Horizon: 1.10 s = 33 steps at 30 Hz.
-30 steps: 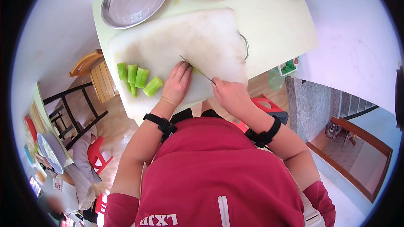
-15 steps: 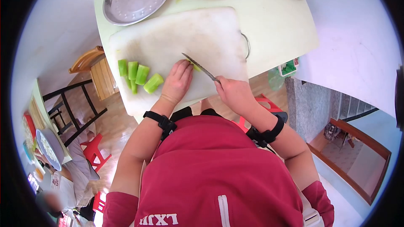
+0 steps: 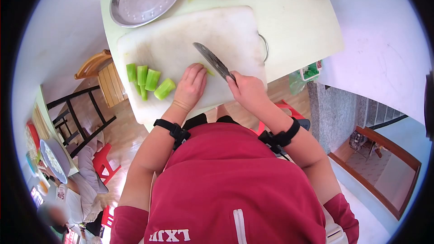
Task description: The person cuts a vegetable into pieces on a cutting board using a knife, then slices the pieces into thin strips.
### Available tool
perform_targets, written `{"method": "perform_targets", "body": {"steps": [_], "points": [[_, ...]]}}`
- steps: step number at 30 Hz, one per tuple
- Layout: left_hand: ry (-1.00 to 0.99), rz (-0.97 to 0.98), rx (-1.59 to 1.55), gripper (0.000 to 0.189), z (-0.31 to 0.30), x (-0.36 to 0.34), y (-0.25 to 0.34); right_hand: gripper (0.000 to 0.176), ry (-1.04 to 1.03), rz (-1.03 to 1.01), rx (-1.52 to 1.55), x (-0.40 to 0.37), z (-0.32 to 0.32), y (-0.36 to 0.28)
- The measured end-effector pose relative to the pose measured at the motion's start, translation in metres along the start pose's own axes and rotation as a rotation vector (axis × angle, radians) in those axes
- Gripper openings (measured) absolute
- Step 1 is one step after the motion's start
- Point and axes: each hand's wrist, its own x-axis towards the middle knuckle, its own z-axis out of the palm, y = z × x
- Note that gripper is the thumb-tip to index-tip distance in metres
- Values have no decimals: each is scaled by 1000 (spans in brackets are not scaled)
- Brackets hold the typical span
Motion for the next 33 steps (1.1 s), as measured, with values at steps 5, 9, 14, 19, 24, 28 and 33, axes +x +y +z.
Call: {"method": "perform_targets", "body": {"steps": [5,9,14,19,24,28,33], "points": [[-8,0,11,29,-1,1,1,20,-66,-55,-54,-16,-10,-1],[-14,6,19,29,-2,1,1,18,-82,-83,-85,-17,-8,-1],[-20,8,27,28,-2,1,2,19,-81,-63,-59,2,1,-8],[-8,-2,12,28,-3,2,2,20,-48,47,3,6,-1,-6],[6,24,14,28,-2,2,2,19,-98,-15,-26,-13,-13,-8],[-12,37,35,28,-5,2,4,19,-113,-38,-51,-15,-10,-6],[-14,17,17,29,-2,0,2,21,-88,-63,-96,-4,7,-6]]}}
